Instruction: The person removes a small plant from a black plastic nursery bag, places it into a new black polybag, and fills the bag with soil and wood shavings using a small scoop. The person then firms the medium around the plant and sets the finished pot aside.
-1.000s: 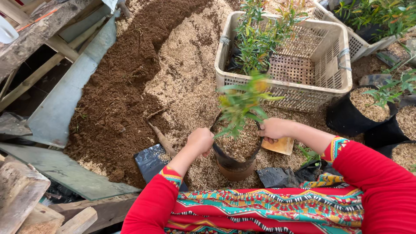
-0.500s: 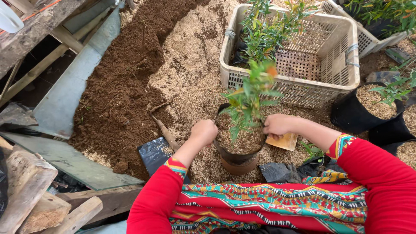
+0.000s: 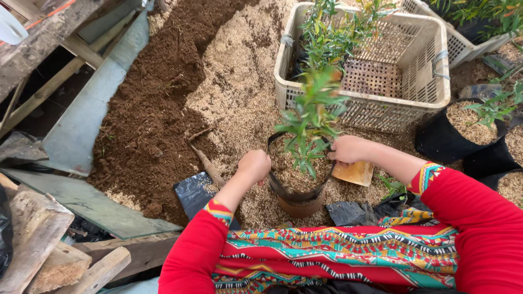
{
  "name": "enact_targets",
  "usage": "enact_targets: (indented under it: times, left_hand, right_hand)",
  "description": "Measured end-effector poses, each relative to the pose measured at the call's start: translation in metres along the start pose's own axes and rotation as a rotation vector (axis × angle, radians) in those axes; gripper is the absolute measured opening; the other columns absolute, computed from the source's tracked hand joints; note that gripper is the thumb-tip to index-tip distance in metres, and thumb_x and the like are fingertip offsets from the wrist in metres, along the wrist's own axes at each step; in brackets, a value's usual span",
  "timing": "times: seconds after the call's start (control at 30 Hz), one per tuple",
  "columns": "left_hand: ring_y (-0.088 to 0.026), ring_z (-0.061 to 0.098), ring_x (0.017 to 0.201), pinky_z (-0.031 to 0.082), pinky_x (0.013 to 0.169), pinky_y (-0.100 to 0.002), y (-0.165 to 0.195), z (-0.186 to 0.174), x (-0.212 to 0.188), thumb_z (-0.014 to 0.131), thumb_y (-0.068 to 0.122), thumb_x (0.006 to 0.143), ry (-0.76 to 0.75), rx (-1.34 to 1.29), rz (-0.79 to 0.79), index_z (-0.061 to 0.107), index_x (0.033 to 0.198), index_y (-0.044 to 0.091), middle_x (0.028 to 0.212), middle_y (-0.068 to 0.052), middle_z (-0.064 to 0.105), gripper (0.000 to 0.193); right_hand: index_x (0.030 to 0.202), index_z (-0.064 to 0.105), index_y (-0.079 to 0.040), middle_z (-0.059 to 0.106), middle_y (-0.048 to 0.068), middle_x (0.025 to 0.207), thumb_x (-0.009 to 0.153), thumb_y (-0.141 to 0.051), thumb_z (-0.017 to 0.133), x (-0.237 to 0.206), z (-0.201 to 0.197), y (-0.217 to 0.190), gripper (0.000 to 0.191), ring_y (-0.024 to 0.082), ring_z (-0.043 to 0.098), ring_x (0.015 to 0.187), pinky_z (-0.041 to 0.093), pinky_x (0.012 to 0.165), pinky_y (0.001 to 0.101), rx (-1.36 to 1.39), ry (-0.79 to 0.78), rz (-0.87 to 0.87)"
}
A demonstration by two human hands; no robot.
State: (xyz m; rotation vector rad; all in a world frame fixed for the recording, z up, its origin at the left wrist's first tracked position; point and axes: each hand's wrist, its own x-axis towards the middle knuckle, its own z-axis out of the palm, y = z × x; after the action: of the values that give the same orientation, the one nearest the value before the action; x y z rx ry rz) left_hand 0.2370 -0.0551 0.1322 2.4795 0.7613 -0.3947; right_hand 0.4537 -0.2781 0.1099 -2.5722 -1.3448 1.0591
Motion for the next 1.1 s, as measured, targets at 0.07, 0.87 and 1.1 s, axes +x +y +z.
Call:
enact_targets:
  times: [0.07,0.87,1.1]
  left_hand:
    - [-0.024,0.077,0.055,0.065,0.073,-0.036,-0.005,-0.002,-0.004,0.039,0.024,0.102,-0.051,-0.060,0.046,0.071,0.077,-0.002,0.059,-0.013,0.073,0.049]
    - [-0.027,0.078,0.066,0.060,0.079,-0.040,0.000,0.015,0.005,0.046,0.018,0.096,-0.039,0.014,-0.037,0.074,0.081,0.001,0.064,-0.014,0.073,0.036]
    - [-0.031,0.075,0.078,0.059,0.083,-0.044,-0.003,0.014,0.004,0.052,0.020,0.092,0.039,0.165,0.007,0.076,0.088,0.001,0.073,-0.016,0.074,0.031]
  right_hand:
    - [0.083,0.074,-0.005,0.074,0.013,0.076,0.097,-0.049,0.056,0.000,-0.004,0.001,0.049,0.028,0.072,0.075,0.060,0.076,0.0461,-0.165,0.175,0.015]
    - [0.083,0.078,-0.004,0.075,0.010,0.068,0.094,-0.027,0.061,0.045,0.035,0.048,0.031,0.018,0.069,0.057,0.056,0.057,0.0348,-0.125,-0.106,-0.057]
    - [0.091,0.074,0.002,0.070,0.016,0.071,0.103,-0.045,0.057,0.031,0.024,0.047,0.051,0.023,0.066,0.060,0.055,0.060,0.0385,-0.082,0.083,0.148]
